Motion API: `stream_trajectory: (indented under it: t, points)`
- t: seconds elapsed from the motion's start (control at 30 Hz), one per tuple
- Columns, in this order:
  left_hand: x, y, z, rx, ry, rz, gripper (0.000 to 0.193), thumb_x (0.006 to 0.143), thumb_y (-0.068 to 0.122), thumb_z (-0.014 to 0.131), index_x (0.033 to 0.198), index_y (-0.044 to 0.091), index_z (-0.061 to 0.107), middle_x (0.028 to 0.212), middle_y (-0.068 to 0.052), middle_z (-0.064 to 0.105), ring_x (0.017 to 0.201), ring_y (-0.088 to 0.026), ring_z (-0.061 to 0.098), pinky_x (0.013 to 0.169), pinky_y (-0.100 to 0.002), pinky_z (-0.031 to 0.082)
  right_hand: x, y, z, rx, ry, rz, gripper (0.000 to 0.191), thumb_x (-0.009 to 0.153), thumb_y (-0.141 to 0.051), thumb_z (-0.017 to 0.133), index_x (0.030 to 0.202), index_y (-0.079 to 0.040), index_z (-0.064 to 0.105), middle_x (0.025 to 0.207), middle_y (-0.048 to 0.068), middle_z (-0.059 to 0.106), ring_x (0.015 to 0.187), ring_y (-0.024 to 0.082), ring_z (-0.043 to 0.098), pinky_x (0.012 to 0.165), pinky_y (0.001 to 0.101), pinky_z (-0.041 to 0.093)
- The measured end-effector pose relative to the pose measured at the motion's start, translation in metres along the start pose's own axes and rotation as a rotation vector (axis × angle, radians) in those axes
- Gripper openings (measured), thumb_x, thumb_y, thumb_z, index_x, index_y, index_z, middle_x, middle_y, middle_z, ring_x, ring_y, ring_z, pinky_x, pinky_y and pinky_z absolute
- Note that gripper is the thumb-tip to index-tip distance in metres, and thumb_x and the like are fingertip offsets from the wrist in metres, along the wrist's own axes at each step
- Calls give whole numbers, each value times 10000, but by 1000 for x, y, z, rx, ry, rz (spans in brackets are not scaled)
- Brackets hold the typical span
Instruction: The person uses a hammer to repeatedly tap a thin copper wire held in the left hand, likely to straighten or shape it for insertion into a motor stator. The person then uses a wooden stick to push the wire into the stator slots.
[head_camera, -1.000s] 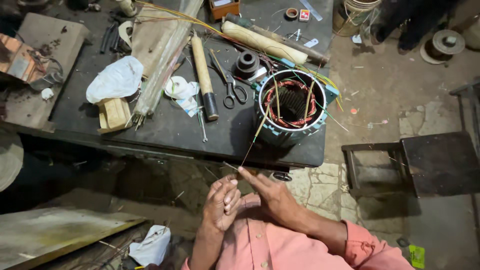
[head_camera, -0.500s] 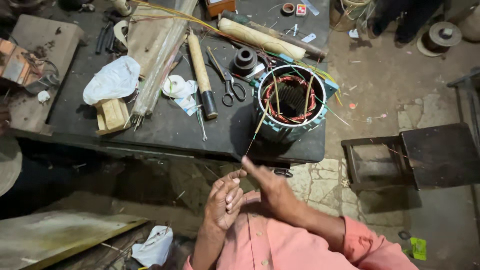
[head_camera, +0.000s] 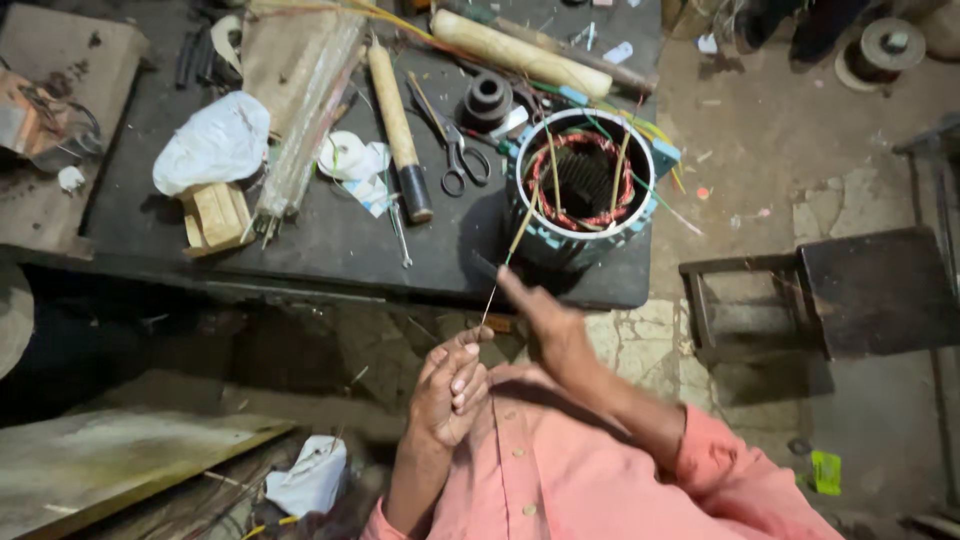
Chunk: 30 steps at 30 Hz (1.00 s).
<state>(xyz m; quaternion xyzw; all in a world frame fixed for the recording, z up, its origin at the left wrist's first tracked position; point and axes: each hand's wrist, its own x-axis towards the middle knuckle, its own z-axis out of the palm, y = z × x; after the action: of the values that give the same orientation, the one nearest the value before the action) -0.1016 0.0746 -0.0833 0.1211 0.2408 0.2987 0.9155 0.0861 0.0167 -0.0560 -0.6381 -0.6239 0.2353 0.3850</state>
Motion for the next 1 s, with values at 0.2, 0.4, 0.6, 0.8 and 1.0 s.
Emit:
stream_trajectory:
  t: [0.2, 0.4, 0.6, 0.8, 1.0]
  points:
    - [-1, -3, -1, -27, -49, 34, 229, 1012, 31, 560, 1213, -63, 619, 533, 54, 436, 393, -31, 357, 355, -183, 305, -8, 7, 7, 77, 94, -290, 1033, 707, -443, 898, 1557, -96, 424, 1076, 206, 644, 863, 323, 636, 780, 420, 548]
    - [0, -5, -5, -23, -43, 44, 243, 1007, 24, 548, 1217, -74, 620, 529, 51, 439, 389, -41, 368, 350, -194, 296, -4, 9, 7, -171, -172, 3, 767, 835, -158, 722, 1565, -190, 490, 943, 155, 658, 847, 328, 673, 790, 427, 551]
    - [2, -3, -2, 136, 33, 102, 221, 978, 33, 582, 1159, -67, 661, 520, 52, 437, 374, -34, 358, 347, -198, 283, -9, 0, 4, 82, 134, -330, 990, 661, -281, 855, 1514, -54, 407, 1104, 227, 646, 881, 403, 649, 753, 414, 532]
    - [-9, 29, 21, 1815, 88, 964, 296, 859, 88, 642, 1108, -23, 755, 632, -43, 569, 500, -141, 548, 458, -311, 449, -8, 14, -49, -25, 91, 356, 670, 871, 103, 522, 1465, -189, 623, 935, 208, 660, 767, 364, 686, 732, 373, 580]
    - [-7, 43, 47, 2596, -461, 1020, 382, 792, 162, 636, 1074, -87, 702, 706, -91, 664, 632, -199, 664, 532, -320, 538, 20, 22, -58, -138, -44, -377, 731, 791, 121, 586, 1480, -120, 538, 1157, 214, 721, 845, 325, 729, 733, 380, 589]
